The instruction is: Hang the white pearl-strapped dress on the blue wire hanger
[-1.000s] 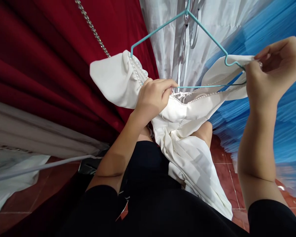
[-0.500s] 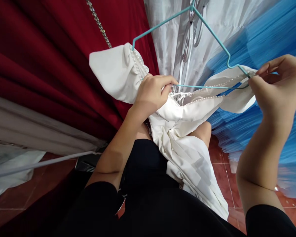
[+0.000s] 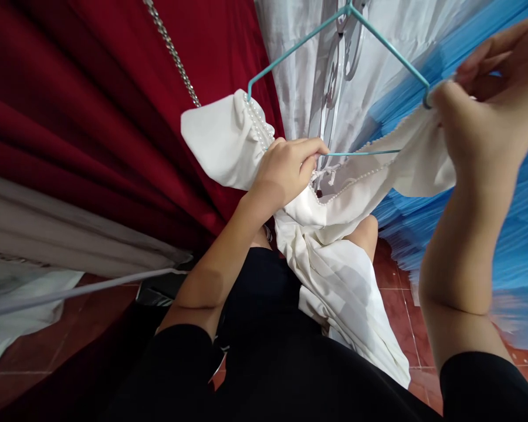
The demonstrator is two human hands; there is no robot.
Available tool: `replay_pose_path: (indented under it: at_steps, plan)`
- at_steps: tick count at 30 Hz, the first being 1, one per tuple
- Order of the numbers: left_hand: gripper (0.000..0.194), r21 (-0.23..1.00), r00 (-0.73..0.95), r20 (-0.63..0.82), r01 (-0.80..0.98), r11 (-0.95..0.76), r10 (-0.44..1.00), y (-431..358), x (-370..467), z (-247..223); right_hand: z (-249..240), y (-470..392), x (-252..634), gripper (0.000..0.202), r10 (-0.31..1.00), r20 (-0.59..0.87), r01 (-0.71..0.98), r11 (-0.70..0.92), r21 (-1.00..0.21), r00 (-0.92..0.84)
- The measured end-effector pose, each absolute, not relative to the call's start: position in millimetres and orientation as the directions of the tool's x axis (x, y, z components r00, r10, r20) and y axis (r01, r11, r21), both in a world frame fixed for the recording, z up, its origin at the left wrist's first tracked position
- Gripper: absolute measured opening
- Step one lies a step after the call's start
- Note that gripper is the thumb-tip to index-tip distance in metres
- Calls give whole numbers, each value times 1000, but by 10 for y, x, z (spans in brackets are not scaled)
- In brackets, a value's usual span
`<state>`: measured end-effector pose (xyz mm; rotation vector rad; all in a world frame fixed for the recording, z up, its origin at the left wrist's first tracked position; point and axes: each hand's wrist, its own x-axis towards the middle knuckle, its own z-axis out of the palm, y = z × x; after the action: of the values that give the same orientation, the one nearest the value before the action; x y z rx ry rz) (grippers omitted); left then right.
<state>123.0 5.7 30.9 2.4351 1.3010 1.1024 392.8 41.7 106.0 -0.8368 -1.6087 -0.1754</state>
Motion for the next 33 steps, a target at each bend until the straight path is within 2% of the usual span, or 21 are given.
replay_pose_path:
  at_steps: [3, 5, 9, 10, 12, 15, 17, 19, 22, 24, 28, 30, 33]
  plan:
    - [28, 429, 327, 531, 692, -581, 782, 55, 1213, 310, 1014, 310, 3583, 16, 389, 920, 503, 806, -311, -54]
    - [28, 410, 320, 534, 711, -571, 782, 57, 1182, 313, 885, 155, 3388, 7, 388, 910, 519, 813, -263, -147]
    - [26, 379, 322, 540, 732, -566, 778, 60, 1174, 262, 368, 37, 3201, 21, 548, 710, 613, 763, -206, -443]
    - [26, 375, 326, 539, 733, -567, 777, 54, 1190, 235, 222, 68, 3192, 24, 587, 673, 639, 738, -218, -449]
    - [30, 361, 350, 547, 721, -592, 760, 25, 1231, 182, -15, 156, 3196, 28, 584, 718, 699, 689, -192, -379]
    - [38, 337, 376, 610, 674, -658, 698, -47, 1248, 155, -155, 225, 3195, 29, 563, 789, 713, 656, -246, -246]
    - [36, 321, 291, 701, 687, -652, 651, -73, 1184, 188, -153, 201, 3153, 29, 564, 802, 694, 659, -291, -199]
    - [31, 306, 127, 797, 757, -577, 590, -34, 1048, 236, -151, 164, 3081, 30, 554, 809, 684, 669, -291, -198]
    - [48, 253, -38, 914, 831, -495, 403, 176, 745, 279, -197, 165, 2993, 32, 534, 817, 687, 678, -260, -219]
    - [49, 261, -79, 936, 811, -524, 343, 357, 532, 285, -234, 218, 3001, 33, 538, 815, 698, 669, -258, -215]
    - [35, 373, -194, 914, 745, -554, 355, 538, 248, 301, -249, 334, 3158, 37, 521, 824, 713, 664, -225, -225]
    - [27, 339, -101, 903, 764, -548, 418, 495, 206, 300, -238, 342, 3222, 38, 501, 831, 717, 669, -195, -242]
    - [20, 229, 146, 808, 815, -532, 571, 343, 239, 256, -221, 286, 3228, 39, 493, 834, 737, 655, -167, -249]
